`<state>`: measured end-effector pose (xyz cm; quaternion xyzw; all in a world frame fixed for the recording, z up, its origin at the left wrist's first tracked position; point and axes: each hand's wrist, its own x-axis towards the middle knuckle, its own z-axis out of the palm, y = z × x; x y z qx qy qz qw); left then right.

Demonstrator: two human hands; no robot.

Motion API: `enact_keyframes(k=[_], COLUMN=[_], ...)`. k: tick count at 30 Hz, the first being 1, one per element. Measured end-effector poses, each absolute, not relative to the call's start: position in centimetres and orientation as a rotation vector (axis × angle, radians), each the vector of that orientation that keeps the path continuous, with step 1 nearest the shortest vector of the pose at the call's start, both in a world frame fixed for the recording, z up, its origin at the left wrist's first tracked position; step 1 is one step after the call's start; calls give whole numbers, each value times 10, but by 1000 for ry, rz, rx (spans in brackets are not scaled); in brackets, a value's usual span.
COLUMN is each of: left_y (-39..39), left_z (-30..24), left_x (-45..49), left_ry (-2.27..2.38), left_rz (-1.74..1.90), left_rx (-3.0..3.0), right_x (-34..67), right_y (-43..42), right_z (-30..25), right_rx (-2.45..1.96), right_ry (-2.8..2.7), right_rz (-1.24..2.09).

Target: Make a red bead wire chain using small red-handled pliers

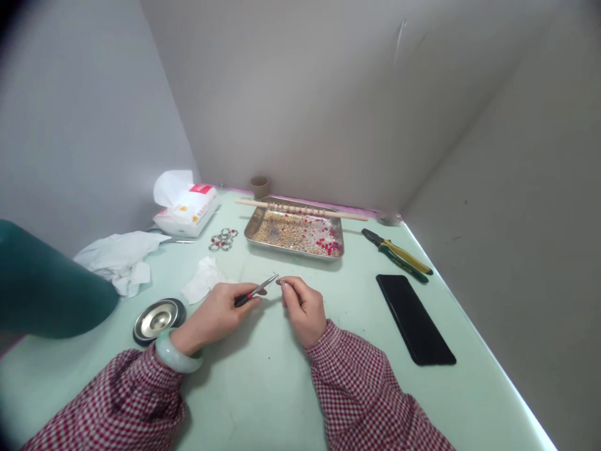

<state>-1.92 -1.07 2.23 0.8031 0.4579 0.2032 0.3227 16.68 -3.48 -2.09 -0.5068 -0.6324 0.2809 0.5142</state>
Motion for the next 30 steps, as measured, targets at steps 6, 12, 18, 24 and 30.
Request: enact_keyframes(k=[6,12,18,24,30], left_y=[-12,-16,-17,-17,-18], left_z=[21,22,21,19,19], left_x=[-15,-12,-11,-11,-12], left_ry=[1231,1270,1263,1267,1256], left_rz=[518,493,514,533,551], left_rx=[2189,2218,2212,2202,2224], right_x=[166,166,164,163,162], right_y=[-34,-33,-32,-33,-33], right_z=[-26,-28,-28,-29,-30], right_rx=[-1246,-1262,-1255,-1248,-1202], right_ry=[-1486,-1450,-1446,-1449,-1446], right_rz=[631,561,506,529,604])
